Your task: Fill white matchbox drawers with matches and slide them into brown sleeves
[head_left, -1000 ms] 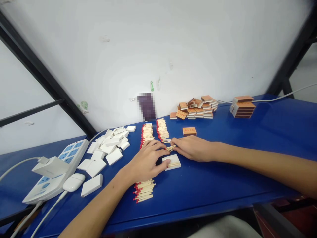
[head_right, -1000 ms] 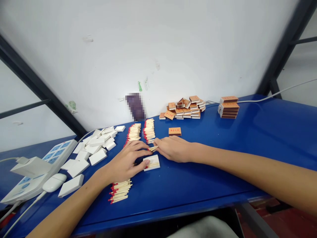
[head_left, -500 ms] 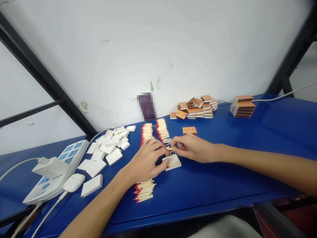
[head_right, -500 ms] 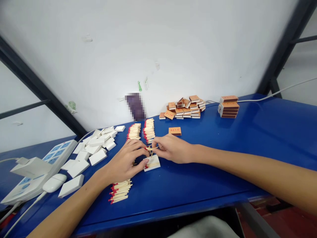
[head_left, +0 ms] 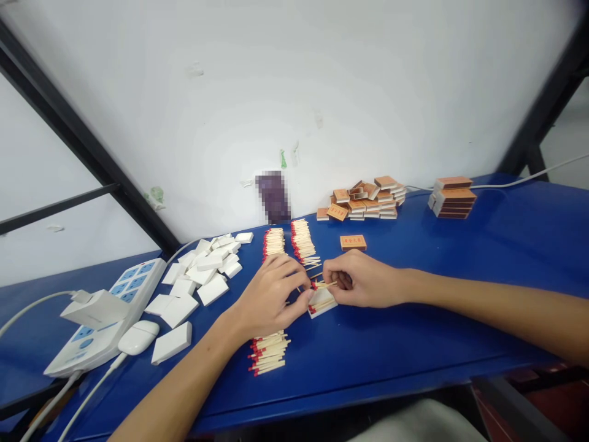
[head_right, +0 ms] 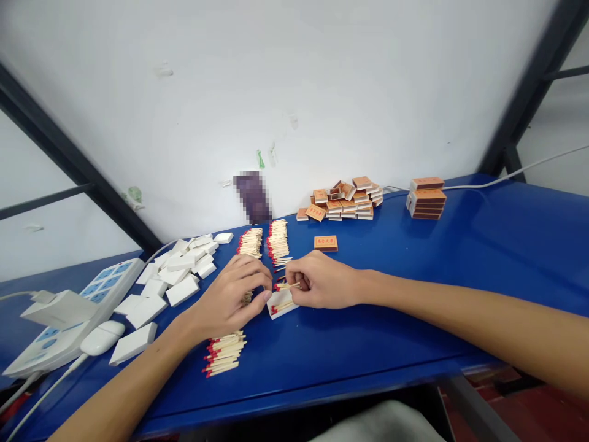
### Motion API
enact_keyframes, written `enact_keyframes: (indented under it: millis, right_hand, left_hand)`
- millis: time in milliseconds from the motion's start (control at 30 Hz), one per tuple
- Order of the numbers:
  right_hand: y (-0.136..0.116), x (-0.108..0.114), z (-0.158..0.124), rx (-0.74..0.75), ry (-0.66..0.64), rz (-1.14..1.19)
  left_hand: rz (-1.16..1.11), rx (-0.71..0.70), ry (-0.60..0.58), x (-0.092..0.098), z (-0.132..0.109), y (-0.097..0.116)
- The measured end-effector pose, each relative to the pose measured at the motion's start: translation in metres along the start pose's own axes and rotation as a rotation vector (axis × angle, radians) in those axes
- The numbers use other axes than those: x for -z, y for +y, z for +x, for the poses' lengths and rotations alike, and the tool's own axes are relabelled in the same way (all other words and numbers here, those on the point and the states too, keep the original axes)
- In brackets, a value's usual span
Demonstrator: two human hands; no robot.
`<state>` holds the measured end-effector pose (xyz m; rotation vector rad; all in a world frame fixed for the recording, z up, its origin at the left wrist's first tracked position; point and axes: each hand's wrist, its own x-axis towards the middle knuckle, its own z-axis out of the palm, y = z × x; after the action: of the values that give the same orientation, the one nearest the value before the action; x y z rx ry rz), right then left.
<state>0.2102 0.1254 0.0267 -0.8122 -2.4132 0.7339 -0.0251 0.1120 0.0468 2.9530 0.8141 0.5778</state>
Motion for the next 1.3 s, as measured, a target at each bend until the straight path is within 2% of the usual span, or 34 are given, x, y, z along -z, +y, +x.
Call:
enact_keyframes:
  millis: [267, 600, 700, 867, 1000, 1300]
  right_hand:
    - [-0.003, -0.001, -0.001, 0.161, -0.056, -0.050]
    - [0.002, -0.002, 0.001, 0.174, -0.032, -0.107]
    - [0.001, -0.002, 0.001, 0.169, -0.024, -0.127]
    - [-0.001, -0.001, -0.001, 0.183, 0.033, -0.127]
    - [0.001, -0.002, -0.002, 0.256, -0.002, -0.151]
    - [0.003, -0.004, -0.003, 0.313, -0.027, -0.229]
  left_hand:
    - [0.055, -0.044, 0.056, 0.001, -0.001, -0.002]
    - [0.123, -0.072, 0.181, 0.004, -0.002, -0.006]
    - [0.142, -0.040, 0.151, 0.008, -0.004, -0.009]
    - [0.113, -0.016, 0.016, 0.015, -0.005, -0.012]
    - [0.088, 0.006, -0.077, 0.017, -0.006, -0.012]
    - [0.055, 0.010, -0.130, 0.014, -0.005, -0.009]
